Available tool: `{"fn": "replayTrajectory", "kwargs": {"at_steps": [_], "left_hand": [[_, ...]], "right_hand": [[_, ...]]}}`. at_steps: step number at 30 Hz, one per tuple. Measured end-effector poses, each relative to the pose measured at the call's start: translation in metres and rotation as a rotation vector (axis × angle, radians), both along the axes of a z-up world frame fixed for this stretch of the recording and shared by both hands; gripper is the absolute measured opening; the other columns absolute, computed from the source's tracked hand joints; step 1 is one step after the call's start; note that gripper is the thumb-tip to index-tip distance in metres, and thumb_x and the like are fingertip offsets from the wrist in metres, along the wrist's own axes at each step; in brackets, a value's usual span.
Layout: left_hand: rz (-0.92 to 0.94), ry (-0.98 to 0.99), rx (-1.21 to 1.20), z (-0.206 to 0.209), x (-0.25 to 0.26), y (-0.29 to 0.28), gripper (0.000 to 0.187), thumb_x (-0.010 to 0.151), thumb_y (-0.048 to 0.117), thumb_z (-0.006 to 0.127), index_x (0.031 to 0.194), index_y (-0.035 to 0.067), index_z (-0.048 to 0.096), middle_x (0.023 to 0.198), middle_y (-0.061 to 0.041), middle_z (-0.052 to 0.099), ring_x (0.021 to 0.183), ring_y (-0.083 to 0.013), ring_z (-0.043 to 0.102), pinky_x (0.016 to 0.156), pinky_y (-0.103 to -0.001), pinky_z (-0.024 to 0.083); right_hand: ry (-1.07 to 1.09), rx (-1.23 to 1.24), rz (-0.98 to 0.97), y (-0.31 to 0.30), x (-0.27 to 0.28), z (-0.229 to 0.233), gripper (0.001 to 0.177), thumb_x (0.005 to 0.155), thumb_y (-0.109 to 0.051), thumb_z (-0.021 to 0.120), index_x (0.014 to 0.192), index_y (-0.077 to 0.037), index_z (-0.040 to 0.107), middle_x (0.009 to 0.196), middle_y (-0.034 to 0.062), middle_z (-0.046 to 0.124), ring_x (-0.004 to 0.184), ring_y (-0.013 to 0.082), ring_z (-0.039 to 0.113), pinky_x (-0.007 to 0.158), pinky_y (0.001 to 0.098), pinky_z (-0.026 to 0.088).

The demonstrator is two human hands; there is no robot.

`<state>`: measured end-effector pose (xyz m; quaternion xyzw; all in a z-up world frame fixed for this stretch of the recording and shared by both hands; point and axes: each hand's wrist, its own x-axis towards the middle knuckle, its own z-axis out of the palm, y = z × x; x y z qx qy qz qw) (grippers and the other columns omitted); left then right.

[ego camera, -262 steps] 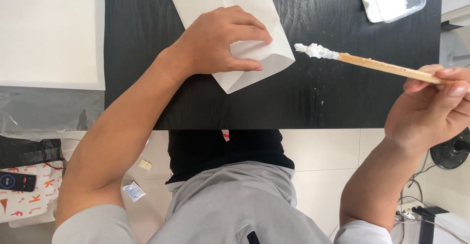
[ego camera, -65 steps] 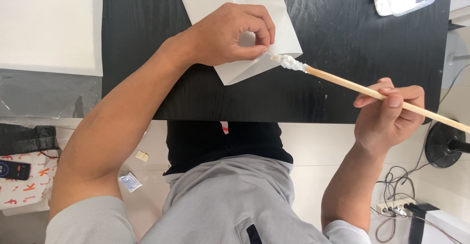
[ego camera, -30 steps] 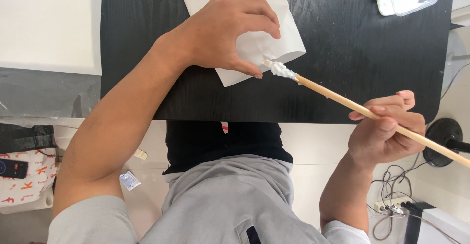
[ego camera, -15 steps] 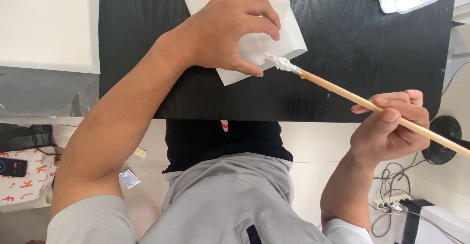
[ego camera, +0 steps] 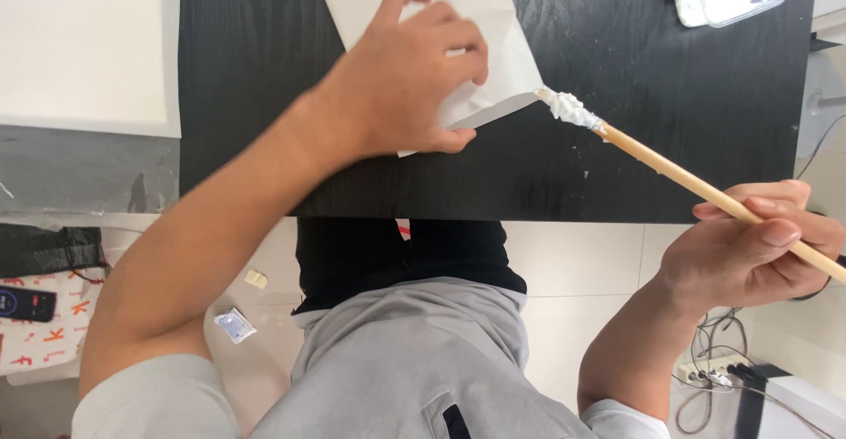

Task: Applying glue to the edges of a paper sheet and folding it to construct a paper bag.

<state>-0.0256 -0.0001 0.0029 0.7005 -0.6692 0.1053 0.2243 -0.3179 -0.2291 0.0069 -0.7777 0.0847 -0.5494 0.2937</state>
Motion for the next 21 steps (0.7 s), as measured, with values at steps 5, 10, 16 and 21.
{"fn": "replayTrajectory", "kwargs": {"at_steps": [5,10,16,21], "left_hand": [[0.211,-0.154,-0.125,-0.007,-0.032,0.006,0.027,0.080,0.031,0.089,0.096,0.015,0.075,0.107,0.002,0.070,0.099,-0.0204,0.064,0.101,-0.046,0.043],[0.251,-0.083,-0.253,-0.001,-0.044,0.007,0.011,0.087,0.008,0.083,0.084,0.013,0.073,0.106,0.002,0.070,0.099,-0.0215,0.065,0.098,-0.046,0.045],[0.231,0.018,-0.320,-0.003,-0.045,0.005,0.017,0.084,0.000,0.082,0.078,0.011,0.070,0.106,0.000,0.070,0.098,-0.0237,0.064,0.093,-0.045,0.045],[0.178,0.004,-0.373,-0.003,-0.045,0.004,0.020,0.089,-0.003,0.079,0.080,0.009,0.068,0.098,0.000,0.069,0.091,-0.0227,0.062,0.094,-0.046,0.048]], "right_hand": [[-0.040,0.027,-0.044,-0.012,-0.005,-0.013,0.047,0.115,-0.044,0.056,0.094,-0.002,0.051,0.059,0.0125,0.045,0.055,0.0292,0.051,0.076,0.0378,0.037],[-0.057,0.035,-0.030,-0.019,-0.005,-0.019,0.047,0.115,-0.043,0.057,0.093,-0.002,0.051,0.059,0.0112,0.044,0.054,0.0300,0.052,0.074,0.0375,0.037],[-0.062,0.115,-0.089,-0.034,-0.008,-0.027,0.052,0.111,-0.050,0.063,0.095,-0.002,0.051,0.069,0.0124,0.046,0.062,0.0314,0.059,0.064,0.0359,0.041],[-0.041,0.095,-0.091,-0.062,-0.007,-0.025,0.035,0.117,-0.031,0.061,0.103,0.001,0.063,0.091,0.0198,0.058,0.069,0.0348,0.062,0.072,0.0406,0.049]]}}
